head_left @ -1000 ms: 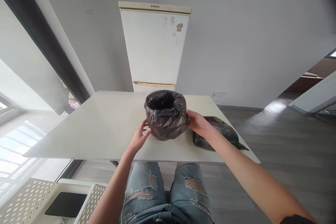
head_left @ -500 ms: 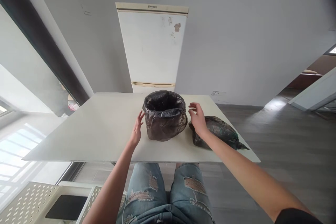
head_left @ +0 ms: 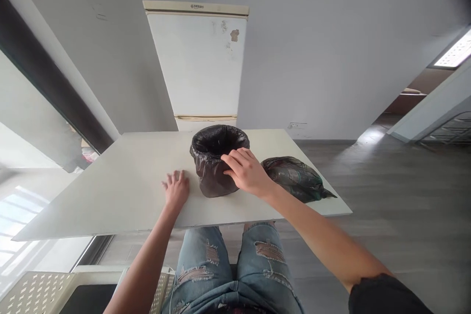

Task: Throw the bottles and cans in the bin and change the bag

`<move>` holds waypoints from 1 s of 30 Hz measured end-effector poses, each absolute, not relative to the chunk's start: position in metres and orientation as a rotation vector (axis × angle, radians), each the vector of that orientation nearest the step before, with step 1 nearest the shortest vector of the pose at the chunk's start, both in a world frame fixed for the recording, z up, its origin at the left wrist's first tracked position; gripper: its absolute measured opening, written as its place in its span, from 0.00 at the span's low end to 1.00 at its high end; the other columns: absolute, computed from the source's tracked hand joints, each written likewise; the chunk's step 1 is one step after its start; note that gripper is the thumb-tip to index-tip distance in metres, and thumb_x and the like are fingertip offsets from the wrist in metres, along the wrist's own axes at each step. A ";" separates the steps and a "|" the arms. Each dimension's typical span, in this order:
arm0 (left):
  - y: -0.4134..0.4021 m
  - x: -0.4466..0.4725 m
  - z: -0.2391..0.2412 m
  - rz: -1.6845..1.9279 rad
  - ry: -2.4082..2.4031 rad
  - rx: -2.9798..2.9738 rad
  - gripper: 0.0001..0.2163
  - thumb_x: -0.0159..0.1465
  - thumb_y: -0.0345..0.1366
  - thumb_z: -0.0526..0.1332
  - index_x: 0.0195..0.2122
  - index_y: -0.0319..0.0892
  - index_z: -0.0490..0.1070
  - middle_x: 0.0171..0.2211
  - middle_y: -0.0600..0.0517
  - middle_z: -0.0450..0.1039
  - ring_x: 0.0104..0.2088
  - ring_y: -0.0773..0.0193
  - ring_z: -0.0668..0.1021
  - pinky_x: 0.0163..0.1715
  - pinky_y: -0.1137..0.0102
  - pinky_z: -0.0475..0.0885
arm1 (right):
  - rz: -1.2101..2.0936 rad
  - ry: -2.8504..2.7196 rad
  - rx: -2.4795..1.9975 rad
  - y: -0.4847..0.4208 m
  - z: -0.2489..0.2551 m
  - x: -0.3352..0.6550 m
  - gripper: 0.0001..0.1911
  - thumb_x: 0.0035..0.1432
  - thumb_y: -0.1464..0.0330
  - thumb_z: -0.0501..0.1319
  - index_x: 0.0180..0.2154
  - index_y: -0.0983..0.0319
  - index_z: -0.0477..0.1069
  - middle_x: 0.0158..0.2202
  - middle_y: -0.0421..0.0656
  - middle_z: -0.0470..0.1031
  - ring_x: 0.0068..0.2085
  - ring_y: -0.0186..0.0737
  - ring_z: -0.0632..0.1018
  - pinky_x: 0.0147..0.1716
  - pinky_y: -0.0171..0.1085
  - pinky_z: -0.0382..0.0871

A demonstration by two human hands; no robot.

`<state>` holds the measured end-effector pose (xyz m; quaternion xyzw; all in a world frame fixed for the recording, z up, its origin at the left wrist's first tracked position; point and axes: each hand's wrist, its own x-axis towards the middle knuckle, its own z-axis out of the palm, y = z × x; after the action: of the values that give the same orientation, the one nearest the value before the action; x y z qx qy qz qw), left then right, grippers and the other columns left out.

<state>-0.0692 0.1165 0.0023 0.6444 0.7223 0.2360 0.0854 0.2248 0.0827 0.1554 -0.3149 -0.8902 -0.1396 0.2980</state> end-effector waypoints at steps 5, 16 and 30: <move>0.117 -0.073 -0.009 0.471 2.375 1.934 0.27 0.76 0.42 0.45 0.72 0.37 0.62 0.75 0.33 0.55 0.75 0.25 0.52 0.67 0.25 0.46 | -0.420 -2.377 -0.987 0.117 0.159 0.229 0.16 0.73 0.73 0.58 0.59 0.66 0.70 0.47 0.53 0.75 0.50 0.53 0.73 0.55 0.51 0.67; 0.119 -0.070 -0.010 0.460 2.425 1.950 0.28 0.76 0.42 0.45 0.72 0.38 0.64 0.74 0.34 0.59 0.74 0.27 0.56 0.67 0.26 0.50 | -0.527 -2.315 -1.483 0.226 0.173 0.337 0.21 0.71 0.70 0.60 0.63 0.65 0.70 0.55 0.59 0.76 0.58 0.63 0.74 0.56 0.58 0.68; 0.122 -0.073 -0.015 0.504 2.437 1.957 0.26 0.75 0.42 0.48 0.71 0.40 0.66 0.73 0.34 0.61 0.74 0.29 0.57 0.68 0.27 0.51 | -0.501 -2.089 -1.506 0.203 0.166 0.439 0.39 0.68 0.53 0.63 0.72 0.63 0.59 0.64 0.59 0.67 0.65 0.65 0.67 0.68 0.63 0.58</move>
<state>-0.0728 0.1222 -0.0152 0.6181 0.7697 0.1593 -0.0122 0.4392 0.2032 0.1665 -0.5550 -0.7696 -0.1847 0.2563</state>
